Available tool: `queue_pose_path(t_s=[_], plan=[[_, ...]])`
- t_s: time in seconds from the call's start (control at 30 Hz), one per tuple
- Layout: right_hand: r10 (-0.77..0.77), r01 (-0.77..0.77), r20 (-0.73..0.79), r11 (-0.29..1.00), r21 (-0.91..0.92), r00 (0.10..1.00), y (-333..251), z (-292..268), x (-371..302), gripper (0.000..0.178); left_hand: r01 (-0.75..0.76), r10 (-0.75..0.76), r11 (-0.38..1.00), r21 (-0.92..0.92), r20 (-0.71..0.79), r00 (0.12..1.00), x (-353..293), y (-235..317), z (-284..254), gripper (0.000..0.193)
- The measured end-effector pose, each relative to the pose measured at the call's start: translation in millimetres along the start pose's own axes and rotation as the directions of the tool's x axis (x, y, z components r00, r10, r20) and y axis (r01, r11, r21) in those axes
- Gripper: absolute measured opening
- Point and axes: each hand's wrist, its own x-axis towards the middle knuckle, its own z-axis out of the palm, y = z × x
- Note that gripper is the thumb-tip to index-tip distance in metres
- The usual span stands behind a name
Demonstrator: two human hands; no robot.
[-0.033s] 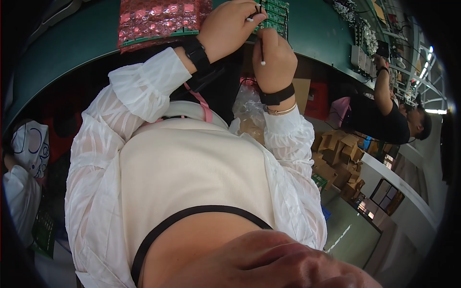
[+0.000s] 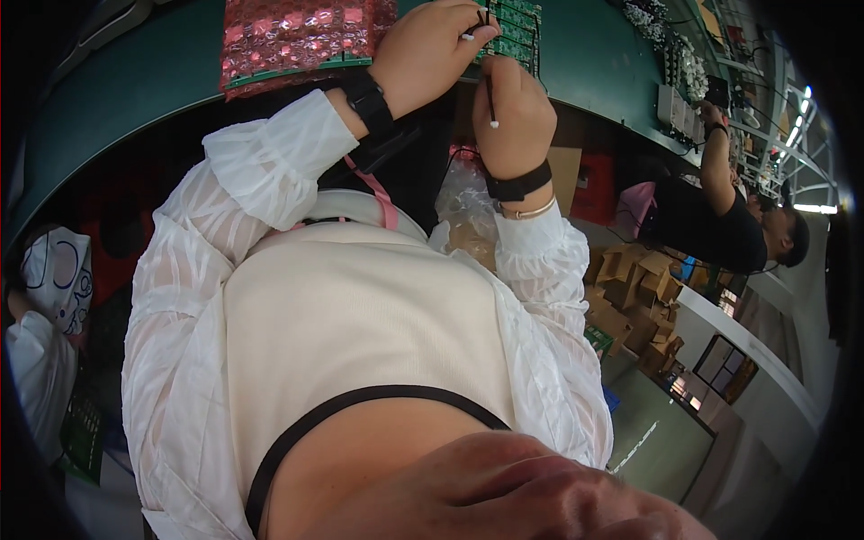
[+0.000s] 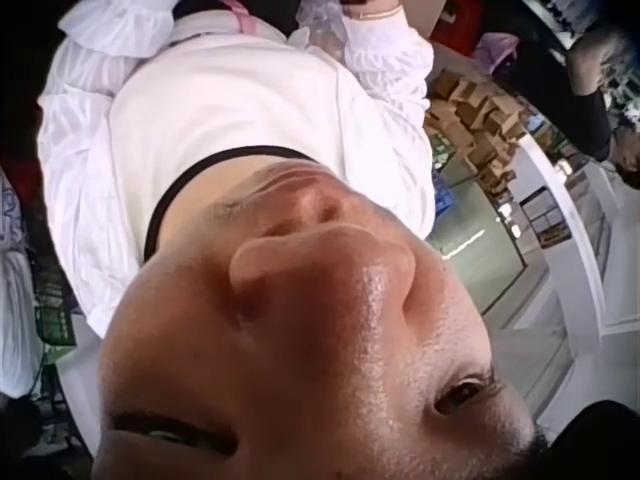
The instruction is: The person unwraps a stack of circuit boards from bubble wrap, picks up a bundle of wires, and inserts the wires into a circuit board before placing it into a plastic housing.
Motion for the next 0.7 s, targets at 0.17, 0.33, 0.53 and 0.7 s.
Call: queue_pose_path(t_s=[0.17,0.33,0.53,0.7], plan=[[-0.102,0.105,-0.125,0.994,0.016,0.987,-6,11,-12,0.017,0.014,-0.014,1.000,0.022,0.018,1.000,1,0,-1,0.019],[-0.061,0.063,-0.067,0.998,0.031,0.996,-9,0,-11,0.018,0.054,-0.054,0.999,-0.007,0.030,0.998,-1,4,-1,0.019],[-0.033,0.027,0.022,0.975,0.222,0.999,15,-11,-4,0.021,0.051,-0.049,0.997,-0.052,0.040,0.998,0,6,1,0.018],[0.374,-0.341,-0.198,0.922,0.183,0.906,54,-25,-2,0.030,0.002,-0.002,1.000,0.026,0.033,0.999,-5,-12,3,0.017]])
